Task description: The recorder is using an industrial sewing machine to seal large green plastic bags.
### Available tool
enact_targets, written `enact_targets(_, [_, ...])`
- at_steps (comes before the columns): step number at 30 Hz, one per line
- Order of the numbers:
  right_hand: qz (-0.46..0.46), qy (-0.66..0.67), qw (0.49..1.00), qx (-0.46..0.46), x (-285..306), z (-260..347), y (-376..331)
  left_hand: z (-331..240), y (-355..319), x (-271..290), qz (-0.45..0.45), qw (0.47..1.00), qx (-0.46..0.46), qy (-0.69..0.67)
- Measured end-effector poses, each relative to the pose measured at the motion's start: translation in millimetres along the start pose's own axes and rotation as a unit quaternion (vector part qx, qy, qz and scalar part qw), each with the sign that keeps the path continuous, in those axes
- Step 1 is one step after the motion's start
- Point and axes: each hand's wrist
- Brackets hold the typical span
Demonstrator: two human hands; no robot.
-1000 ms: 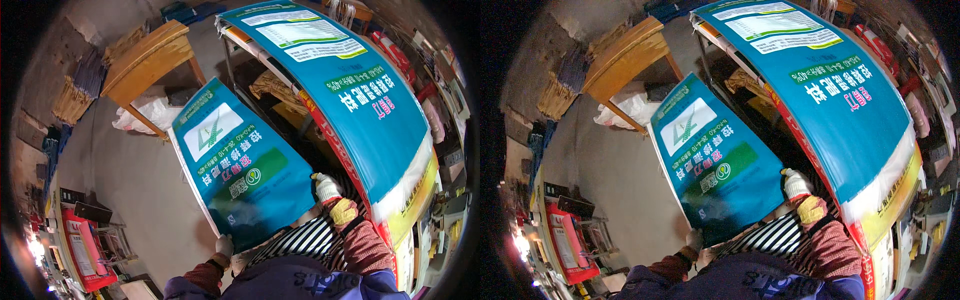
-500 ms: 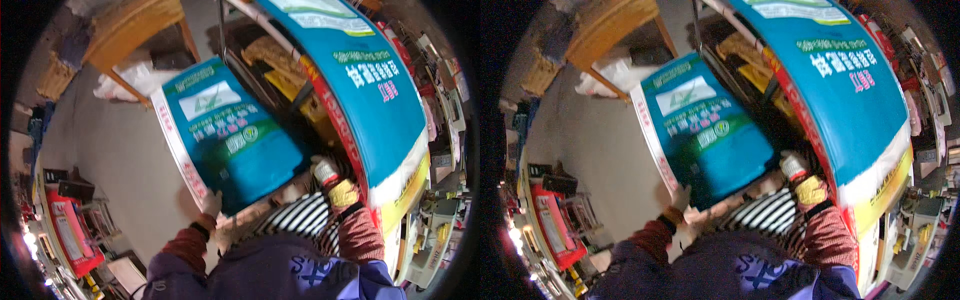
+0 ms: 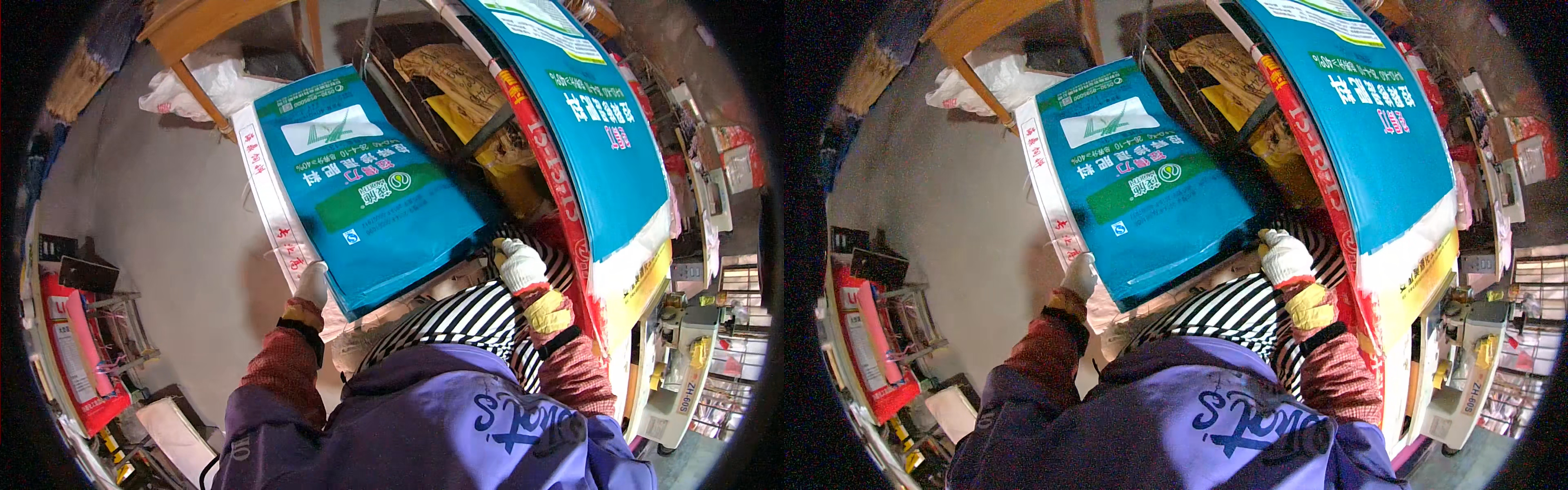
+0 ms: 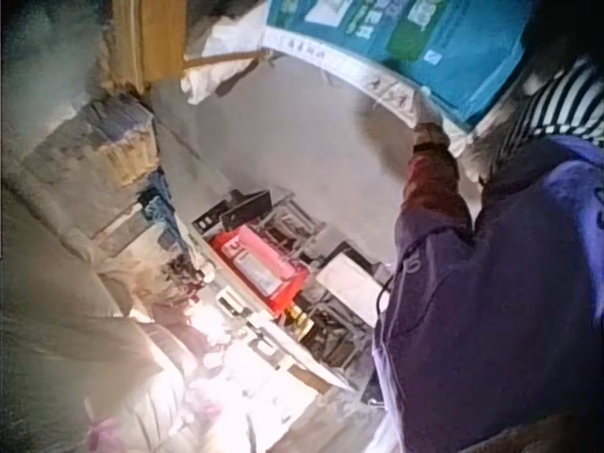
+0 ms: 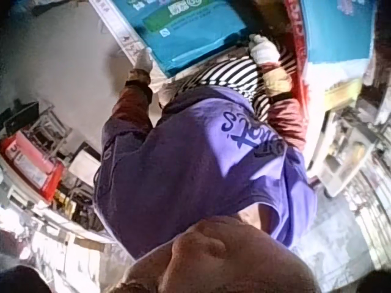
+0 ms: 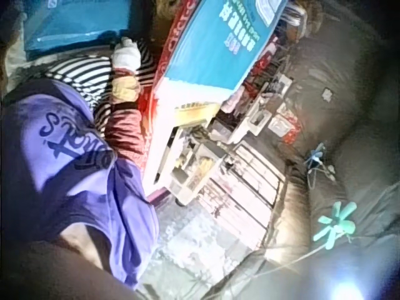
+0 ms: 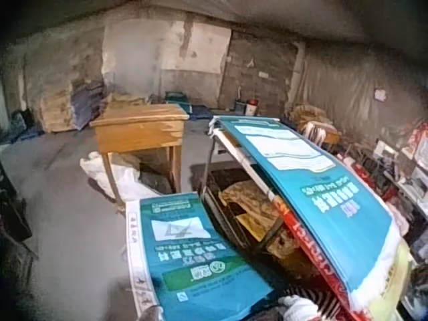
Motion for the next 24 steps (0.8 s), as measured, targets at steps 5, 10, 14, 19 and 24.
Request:
enact_targets(5, [-0.014, 0.041, 0.999, -0.014, 6, 10, -8, -1, 5, -18, 0.018, 0.914, 0.261, -0.310])
enact_targets(10, [-0.014, 0.020, 1.000, -0.008, 6, 13, -9, -14, 9, -24, 0.022, 0.844, 0.256, -0.471])
enact_targets(14, [-0.005, 0.015, 1.000, -0.007, 7, 17, -6, -13, 20, -19, -0.098, 0.915, 0.167, -0.353])
enact_targets(19, [0.001, -0.002, 0.999, -0.043, 7, 20, -4, 3, 32, -20, -0.153, 0.853, 0.294, -0.403])
enact_targets(24, [-0.009, -0.012, 1.000, -0.003, 7, 17, -6, 19, 24, -26, -0.186, 0.785, 0.423, -0.413])
Point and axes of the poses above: each hand's wrist, its own y-axis towards the middle knuckle, its own x-axis out of the back of the hand, z = x × y, and after that the axes turned 10 degrees about -z, right-handed
